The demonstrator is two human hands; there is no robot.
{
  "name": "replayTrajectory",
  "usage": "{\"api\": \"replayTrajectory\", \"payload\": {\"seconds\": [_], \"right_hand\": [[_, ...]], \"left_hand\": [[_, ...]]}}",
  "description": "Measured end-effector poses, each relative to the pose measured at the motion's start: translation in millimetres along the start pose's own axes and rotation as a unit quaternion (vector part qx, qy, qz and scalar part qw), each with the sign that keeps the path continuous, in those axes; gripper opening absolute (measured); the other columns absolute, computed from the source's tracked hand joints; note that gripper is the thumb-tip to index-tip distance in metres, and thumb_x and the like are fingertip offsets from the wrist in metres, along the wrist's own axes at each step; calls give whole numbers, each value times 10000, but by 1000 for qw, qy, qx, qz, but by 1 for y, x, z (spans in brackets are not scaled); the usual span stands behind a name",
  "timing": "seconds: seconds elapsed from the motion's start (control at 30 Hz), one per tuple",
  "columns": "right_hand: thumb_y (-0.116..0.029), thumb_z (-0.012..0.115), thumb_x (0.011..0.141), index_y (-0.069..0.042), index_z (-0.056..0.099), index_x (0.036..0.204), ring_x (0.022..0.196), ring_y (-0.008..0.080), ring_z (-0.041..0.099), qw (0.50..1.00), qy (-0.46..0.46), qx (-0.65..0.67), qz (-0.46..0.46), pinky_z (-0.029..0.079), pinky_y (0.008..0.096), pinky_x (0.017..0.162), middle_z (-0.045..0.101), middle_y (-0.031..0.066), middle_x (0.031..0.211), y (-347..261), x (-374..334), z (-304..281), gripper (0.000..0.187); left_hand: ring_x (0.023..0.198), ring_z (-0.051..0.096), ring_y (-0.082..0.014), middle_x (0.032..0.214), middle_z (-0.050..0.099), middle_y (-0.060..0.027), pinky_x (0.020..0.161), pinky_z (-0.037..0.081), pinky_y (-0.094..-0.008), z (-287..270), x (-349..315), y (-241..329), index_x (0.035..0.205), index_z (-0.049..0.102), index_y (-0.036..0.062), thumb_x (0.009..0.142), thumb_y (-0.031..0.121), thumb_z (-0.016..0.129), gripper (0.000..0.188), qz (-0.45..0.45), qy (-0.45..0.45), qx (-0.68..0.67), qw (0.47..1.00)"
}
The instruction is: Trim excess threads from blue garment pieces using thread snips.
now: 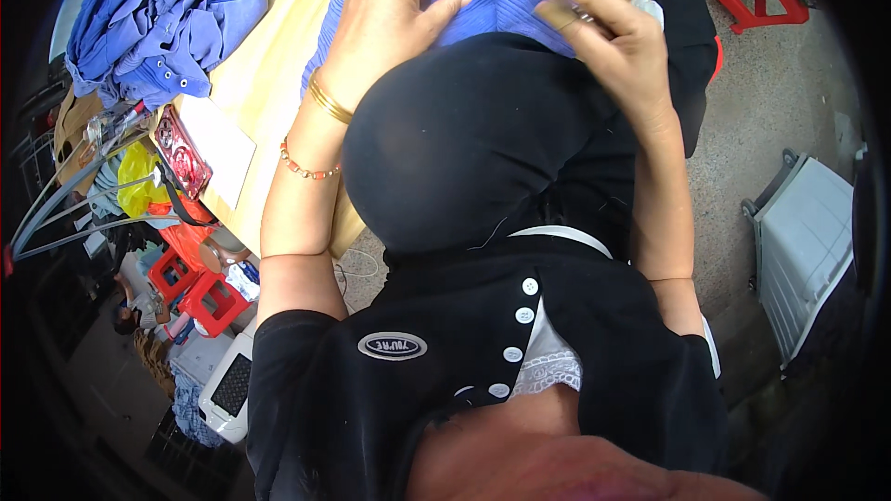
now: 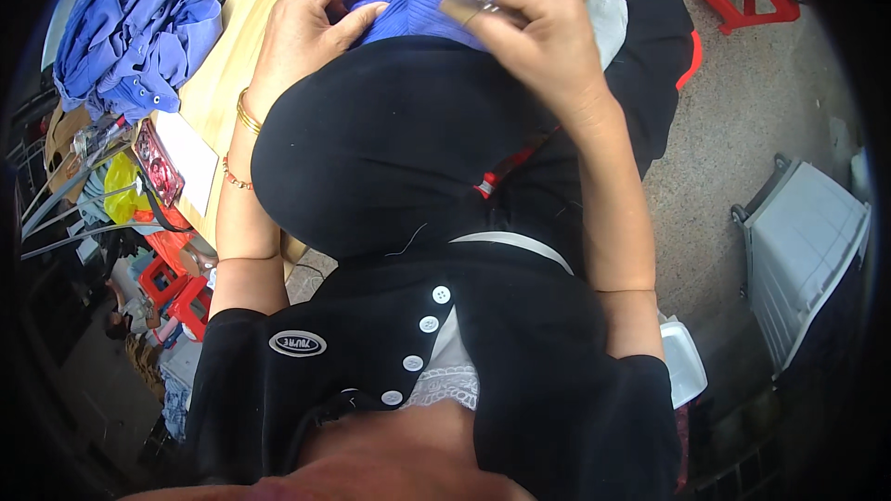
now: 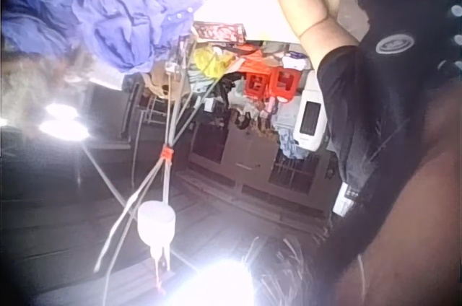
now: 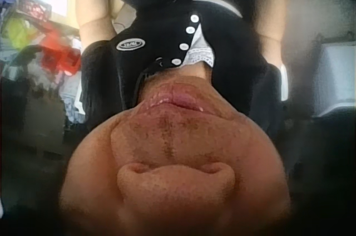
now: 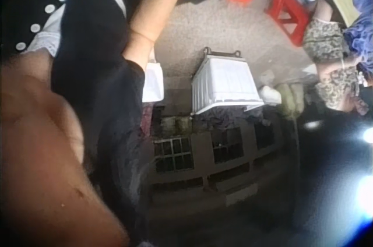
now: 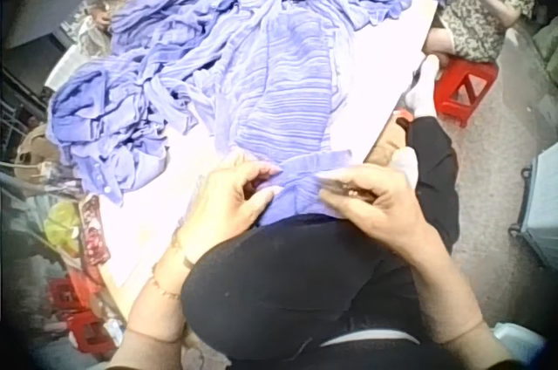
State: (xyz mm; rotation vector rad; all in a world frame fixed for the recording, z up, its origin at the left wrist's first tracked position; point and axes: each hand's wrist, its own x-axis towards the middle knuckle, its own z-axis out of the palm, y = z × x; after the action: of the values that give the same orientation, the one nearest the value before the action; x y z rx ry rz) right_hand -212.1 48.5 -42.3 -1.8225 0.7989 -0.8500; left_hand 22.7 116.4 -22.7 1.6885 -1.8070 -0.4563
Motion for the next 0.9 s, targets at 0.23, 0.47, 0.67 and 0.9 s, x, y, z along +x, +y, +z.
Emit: {"api": "replayTrajectory", "payload": {"seconds": [0.23,0.47,0.67,0.9], "right_hand": [[-135,746,831,-47,757,956,639,158,674,992,-72,-99,-23,517,266,601,700,79,742,16,-1,1,153],[-171,761,843,-51,757,969,627,153,674,991,-77,-109,-21,517,271,593,696,79,730,12,0,3,174],[-147,751,853,-46,756,960,631,156,674,990,-75,-119,-16,522,266,601,700,85,747,7,-1,1,148],[-213,794,823,-47,736,1038,716,144,687,991,-67,-116,14,534,274,650,715,78,798,-10,7,-2,278]], "left_hand": [[772,581,-137,892,633,-42,692,483,-246,-1,3,-4,1089,760,93,873,158,775,226,-36,-32,-2,999],[733,526,-94,865,609,-14,659,455,-230,-2,4,-5,1022,765,70,883,182,770,179,-24,-31,-14,999],[748,555,-72,845,624,33,653,453,-246,-19,18,21,1034,653,30,931,84,690,122,-95,-131,-2,987],[688,519,-50,860,642,28,640,444,-196,-8,5,-16,918,711,40,887,151,765,127,-40,-27,-99,994]]}}
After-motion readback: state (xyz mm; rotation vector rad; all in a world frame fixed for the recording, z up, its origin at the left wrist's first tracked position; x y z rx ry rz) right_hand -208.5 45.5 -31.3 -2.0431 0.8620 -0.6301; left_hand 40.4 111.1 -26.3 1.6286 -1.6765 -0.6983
